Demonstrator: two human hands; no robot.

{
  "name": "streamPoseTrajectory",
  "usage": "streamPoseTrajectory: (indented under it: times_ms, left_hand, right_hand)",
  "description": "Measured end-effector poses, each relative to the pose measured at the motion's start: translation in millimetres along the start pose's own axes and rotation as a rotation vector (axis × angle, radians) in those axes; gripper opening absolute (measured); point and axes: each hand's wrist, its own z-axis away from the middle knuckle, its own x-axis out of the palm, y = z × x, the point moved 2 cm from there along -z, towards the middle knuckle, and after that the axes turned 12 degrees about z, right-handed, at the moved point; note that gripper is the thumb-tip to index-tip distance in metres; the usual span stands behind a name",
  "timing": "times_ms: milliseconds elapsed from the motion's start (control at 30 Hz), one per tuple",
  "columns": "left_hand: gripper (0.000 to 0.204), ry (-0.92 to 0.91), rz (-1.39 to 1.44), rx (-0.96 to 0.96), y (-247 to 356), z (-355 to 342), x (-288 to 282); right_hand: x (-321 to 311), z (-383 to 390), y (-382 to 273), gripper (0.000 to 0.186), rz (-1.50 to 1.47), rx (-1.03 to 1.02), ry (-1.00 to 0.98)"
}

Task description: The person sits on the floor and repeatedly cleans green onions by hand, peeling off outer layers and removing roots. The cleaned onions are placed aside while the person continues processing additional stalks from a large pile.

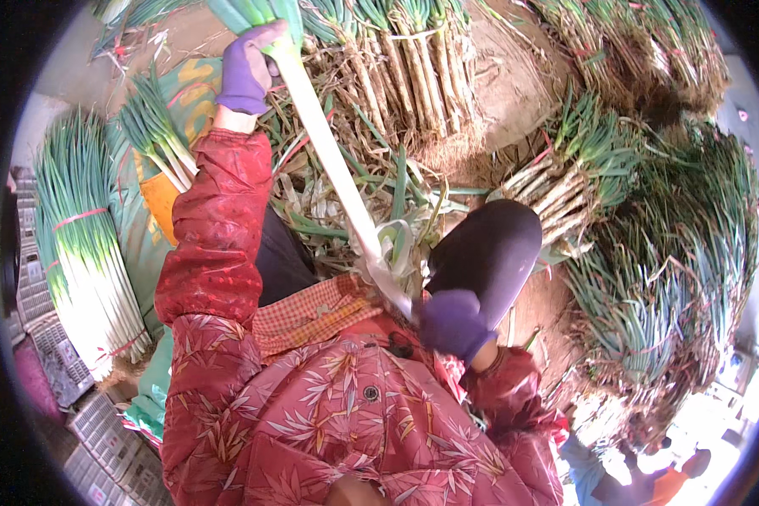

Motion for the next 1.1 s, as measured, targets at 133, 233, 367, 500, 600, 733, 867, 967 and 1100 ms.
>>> streamPoseTrajectory:
  times_ms: [133, 233, 367, 500, 600, 733, 867, 967, 1100]
  left_hand:
    - [0.015, 0.056, 0.142, -0.144, -2.5, 11.5, 16.8]
    - [0.016, 0.004, 0.299, -0.175, -3.2, 5.1, 9.4]
    - [0.014, 0.042, 0.375, -0.101, -2.4, -2.7, -5.3]
    - [0.016, -0.028, 0.407, -0.125, 1.2, -32.7, -61.6]
    - [0.018, 0.08, 0.495, -0.147, -4.7, -25.1, -46.2]
    - [0.02, 0.143, 0.519, -0.022, -8.9, -27.6, -28.5]
    - [0.027, 0.024, 0.373, 0.008, 27.1, -11.5, -20.8]
    - [0.034, -0.022, 0.263, -0.217, 16.2, 28.2, 24.3]
    - [0.025, 0.038, 0.181, -0.365, -11.9, 37.1, 27.6]
  right_hand:
    - [-71.0, -57.4, 23.7, 0.037, -0.564, 0.158, 0.828]
    - [-78.4, -116.4, 30.0, 0.043, -1.161, -0.133, 0.349]
    - [-49.9, -113.0, 17.2, 0.03, -1.054, -0.222, 0.227]
    - [-5.7, -54.0, 10.8, 0.022, -0.706, -0.125, 0.132]
    - [-46.4, -48.8, 23.7, 0.031, -0.688, 0.063, 0.34]
    - [-45.2, -103.7, 16.5, 0.048, -1.479, -0.484, 0.386]
    - [-30.6, -102.4, -14.7, 0.05, -1.512, -0.492, 0.439]
    - [-64.1, -120.5, -8.5, 0.051, -1.627, -0.507, 0.414]
    - [-65.9, -129.0, -16.5, 0.057, -1.511, -0.408, 0.497]
